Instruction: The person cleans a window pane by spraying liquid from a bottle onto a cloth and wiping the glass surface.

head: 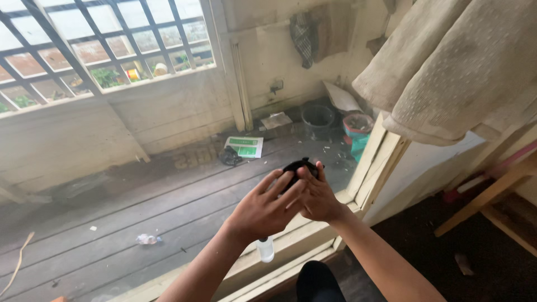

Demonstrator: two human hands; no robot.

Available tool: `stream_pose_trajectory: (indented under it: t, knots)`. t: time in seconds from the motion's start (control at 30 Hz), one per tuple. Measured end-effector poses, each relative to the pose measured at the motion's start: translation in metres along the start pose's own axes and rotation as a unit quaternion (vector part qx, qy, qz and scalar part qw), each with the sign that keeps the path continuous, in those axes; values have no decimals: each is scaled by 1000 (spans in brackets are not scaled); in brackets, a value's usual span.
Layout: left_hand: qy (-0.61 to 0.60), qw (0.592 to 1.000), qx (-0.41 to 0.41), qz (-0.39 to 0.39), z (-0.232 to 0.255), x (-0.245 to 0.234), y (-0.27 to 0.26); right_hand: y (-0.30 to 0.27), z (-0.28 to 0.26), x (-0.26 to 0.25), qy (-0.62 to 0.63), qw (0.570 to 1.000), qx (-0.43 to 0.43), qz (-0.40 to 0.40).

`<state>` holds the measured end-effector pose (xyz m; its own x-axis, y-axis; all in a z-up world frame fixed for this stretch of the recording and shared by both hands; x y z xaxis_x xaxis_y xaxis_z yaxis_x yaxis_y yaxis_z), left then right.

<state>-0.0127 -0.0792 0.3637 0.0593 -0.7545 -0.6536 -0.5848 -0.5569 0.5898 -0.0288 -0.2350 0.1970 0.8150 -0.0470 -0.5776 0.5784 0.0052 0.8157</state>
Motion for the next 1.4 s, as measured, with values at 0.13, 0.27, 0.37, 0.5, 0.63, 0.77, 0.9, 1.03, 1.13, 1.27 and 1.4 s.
stream_pose_trajectory:
  t: [0.13,0.27,0.37,0.5,0.63,0.77,0.9,1.03,1.13,1.27,1.4]
  knots:
    - [75,995,29,-58,2,13,10,7,4,-33,95,994,7,50]
    - [158,982,61,-84,4,19,13,30,-5,-81,8,995,65,80]
    - [194,969,107,-114,8,24,14,44,-13,-112,-21,990,95,100]
    - [205,960,130,-138,12,32,17,52,-15,-121,-28,991,105,79]
    - [200,962,132,-134,11,31,23,65,-15,-128,-53,993,95,50]
    - [209,962,123,-124,-3,11,39,93,-18,-150,-86,992,66,68]
    - [271,958,89,-21,-30,-37,71,138,-12,-175,-121,984,60,116]
    - [316,947,34,37,-68,-78,100,184,-7,-208,-122,971,80,190]
    - [339,940,4,28,-74,-78,107,205,5,-211,-38,973,101,202]
    - [330,942,-11,57,-72,-62,101,192,7,-192,-40,963,66,259]
    - [304,952,10,28,-54,-20,89,150,22,-166,-50,960,87,263]
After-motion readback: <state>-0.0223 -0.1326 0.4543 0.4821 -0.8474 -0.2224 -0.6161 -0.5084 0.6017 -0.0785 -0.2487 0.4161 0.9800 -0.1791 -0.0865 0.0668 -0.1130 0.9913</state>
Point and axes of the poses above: each hand's wrist, its own y-axis towards the middle knuckle, its own x-axis out of the palm, z = x × y, the point moved 9 cm from there along y, towards the middle knuckle, and after that the axes turned 14 degrees about x, right-handed, at the moved point
